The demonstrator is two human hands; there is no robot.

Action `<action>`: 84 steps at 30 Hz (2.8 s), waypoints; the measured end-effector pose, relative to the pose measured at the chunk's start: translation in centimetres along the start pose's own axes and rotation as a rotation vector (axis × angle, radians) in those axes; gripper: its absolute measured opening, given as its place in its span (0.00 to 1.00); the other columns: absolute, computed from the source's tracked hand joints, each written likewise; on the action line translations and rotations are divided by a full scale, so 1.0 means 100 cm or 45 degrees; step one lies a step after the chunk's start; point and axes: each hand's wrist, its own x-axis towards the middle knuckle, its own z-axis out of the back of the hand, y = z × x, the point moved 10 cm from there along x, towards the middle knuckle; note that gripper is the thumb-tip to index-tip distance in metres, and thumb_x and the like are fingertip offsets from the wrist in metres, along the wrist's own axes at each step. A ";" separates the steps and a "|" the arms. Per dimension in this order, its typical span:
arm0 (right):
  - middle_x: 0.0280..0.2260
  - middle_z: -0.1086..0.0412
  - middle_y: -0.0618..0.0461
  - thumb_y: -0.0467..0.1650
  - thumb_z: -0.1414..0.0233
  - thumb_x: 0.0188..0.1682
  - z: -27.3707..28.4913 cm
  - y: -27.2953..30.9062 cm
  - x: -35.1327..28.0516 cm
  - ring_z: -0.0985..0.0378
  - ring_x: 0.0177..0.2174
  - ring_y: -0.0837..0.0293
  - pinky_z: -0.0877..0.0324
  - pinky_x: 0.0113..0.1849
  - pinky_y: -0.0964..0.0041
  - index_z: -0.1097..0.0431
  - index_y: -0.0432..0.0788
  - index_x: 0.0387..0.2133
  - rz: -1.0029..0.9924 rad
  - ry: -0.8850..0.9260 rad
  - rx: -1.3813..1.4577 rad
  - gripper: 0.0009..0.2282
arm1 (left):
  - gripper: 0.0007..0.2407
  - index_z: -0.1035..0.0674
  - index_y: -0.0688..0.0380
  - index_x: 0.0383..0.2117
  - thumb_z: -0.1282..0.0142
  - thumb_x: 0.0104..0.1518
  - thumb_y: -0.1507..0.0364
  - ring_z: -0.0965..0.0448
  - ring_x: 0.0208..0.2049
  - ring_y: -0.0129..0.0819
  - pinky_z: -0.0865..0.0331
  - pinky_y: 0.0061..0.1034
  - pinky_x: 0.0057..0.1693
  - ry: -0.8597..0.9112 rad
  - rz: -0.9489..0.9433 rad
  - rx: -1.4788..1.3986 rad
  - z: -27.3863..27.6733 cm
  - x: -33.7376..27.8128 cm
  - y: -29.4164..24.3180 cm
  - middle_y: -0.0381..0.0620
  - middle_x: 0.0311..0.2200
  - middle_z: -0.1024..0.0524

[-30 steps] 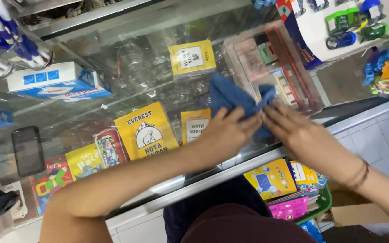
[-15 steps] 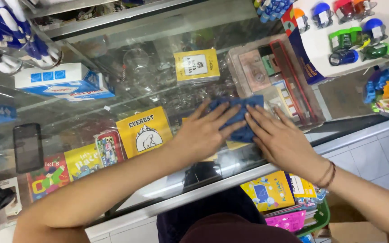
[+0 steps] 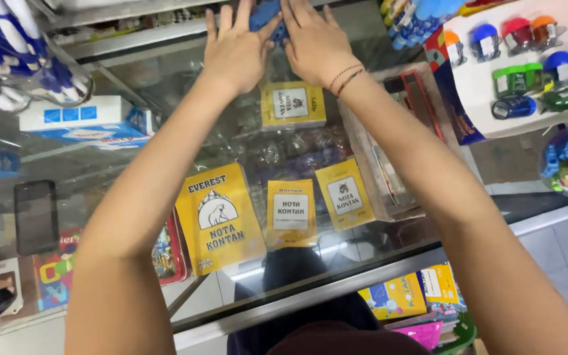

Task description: Wiping down a glass display counter and cleaning various stationery and toy items with a cloth.

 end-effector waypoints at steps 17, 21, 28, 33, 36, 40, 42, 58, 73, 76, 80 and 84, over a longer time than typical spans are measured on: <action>0.58 0.33 0.45 0.28 0.45 0.39 0.094 0.170 -0.270 0.28 0.54 0.48 0.31 0.49 0.55 0.31 0.40 0.55 0.626 0.266 0.080 0.26 | 0.18 0.18 0.63 0.47 0.39 0.50 0.70 0.30 0.55 0.48 0.41 0.48 0.66 0.245 -0.384 -0.349 0.091 -0.269 -0.176 0.54 0.54 0.25; 0.56 0.33 0.44 0.31 0.47 0.38 0.096 0.203 -0.305 0.29 0.55 0.46 0.34 0.53 0.51 0.33 0.40 0.56 0.820 0.307 0.087 0.27 | 0.18 0.19 0.61 0.51 0.40 0.55 0.67 0.29 0.52 0.43 0.37 0.38 0.57 0.352 -0.353 -0.447 0.099 -0.320 -0.197 0.49 0.54 0.26; 0.63 0.39 0.46 0.31 0.49 0.45 0.070 0.200 -0.203 0.33 0.59 0.52 0.47 0.61 0.44 0.38 0.39 0.60 0.733 0.238 -0.065 0.26 | 0.22 0.24 0.48 0.60 0.43 0.56 0.65 0.30 0.43 0.35 0.38 0.30 0.44 0.237 -0.190 0.192 0.096 -0.269 -0.115 0.43 0.58 0.30; 0.65 0.39 0.44 0.28 0.49 0.47 0.040 0.169 -0.077 0.36 0.61 0.51 0.49 0.61 0.38 0.39 0.39 0.65 0.660 0.028 0.020 0.28 | 0.22 0.26 0.55 0.63 0.46 0.63 0.64 0.33 0.52 0.46 0.39 0.41 0.50 0.128 0.007 0.217 0.078 -0.187 -0.022 0.52 0.60 0.35; 0.64 0.37 0.45 0.27 0.48 0.49 0.013 0.154 -0.013 0.34 0.61 0.51 0.47 0.59 0.38 0.38 0.39 0.66 0.607 -0.113 0.025 0.27 | 0.22 0.27 0.58 0.63 0.48 0.66 0.61 0.35 0.54 0.52 0.40 0.46 0.51 0.071 0.105 0.208 0.063 -0.141 0.030 0.57 0.60 0.37; 0.56 0.30 0.48 0.30 0.46 0.50 -0.008 0.138 0.052 0.27 0.53 0.51 0.41 0.52 0.40 0.36 0.40 0.62 0.436 -0.198 -0.004 0.24 | 0.20 0.25 0.61 0.58 0.49 0.65 0.60 0.38 0.57 0.58 0.42 0.54 0.48 -0.030 0.147 0.219 0.051 -0.086 0.079 0.60 0.58 0.36; 0.52 0.29 0.47 0.30 0.46 0.51 -0.013 0.132 0.066 0.25 0.50 0.49 0.39 0.52 0.43 0.35 0.42 0.61 0.353 -0.161 -0.027 0.23 | 0.18 0.24 0.58 0.57 0.50 0.65 0.62 0.37 0.57 0.56 0.42 0.54 0.52 -0.009 0.190 0.202 0.043 -0.076 0.090 0.58 0.57 0.34; 0.63 0.39 0.47 0.24 0.45 0.30 0.051 0.263 -0.123 0.39 0.61 0.46 0.45 0.61 0.45 0.33 0.44 0.58 0.975 0.158 0.100 0.34 | 0.18 0.20 0.62 0.53 0.41 0.54 0.72 0.28 0.44 0.45 0.33 0.39 0.46 0.007 0.072 -0.104 0.140 -0.294 -0.047 0.51 0.46 0.27; 0.58 0.34 0.48 0.28 0.46 0.36 0.079 0.279 -0.286 0.28 0.46 0.54 0.35 0.47 0.56 0.32 0.40 0.54 1.014 0.153 0.194 0.27 | 0.20 0.19 0.50 0.57 0.47 0.57 0.67 0.31 0.64 0.47 0.42 0.44 0.70 0.013 -0.233 0.076 0.139 -0.386 -0.153 0.46 0.62 0.29; 0.57 0.34 0.46 0.28 0.47 0.31 0.082 0.244 -0.308 0.28 0.44 0.53 0.34 0.45 0.56 0.31 0.40 0.54 0.938 0.181 0.072 0.30 | 0.19 0.20 0.52 0.59 0.49 0.61 0.67 0.31 0.64 0.49 0.42 0.43 0.72 -0.009 -0.295 0.090 0.124 -0.362 -0.183 0.49 0.63 0.29; 0.58 0.34 0.46 0.26 0.46 0.29 0.079 0.180 -0.337 0.28 0.40 0.52 0.34 0.44 0.55 0.30 0.42 0.55 0.773 0.248 -0.028 0.32 | 0.20 0.21 0.54 0.59 0.49 0.59 0.66 0.29 0.64 0.51 0.40 0.43 0.72 -0.031 -0.364 0.009 0.096 -0.317 -0.224 0.53 0.61 0.29; 0.57 0.32 0.47 0.26 0.45 0.34 0.087 0.104 -0.377 0.29 0.42 0.52 0.35 0.46 0.54 0.29 0.42 0.53 0.478 0.129 -0.111 0.27 | 0.23 0.21 0.56 0.60 0.52 0.58 0.64 0.28 0.60 0.54 0.39 0.43 0.70 -0.122 -0.435 0.037 0.063 -0.272 -0.277 0.57 0.60 0.28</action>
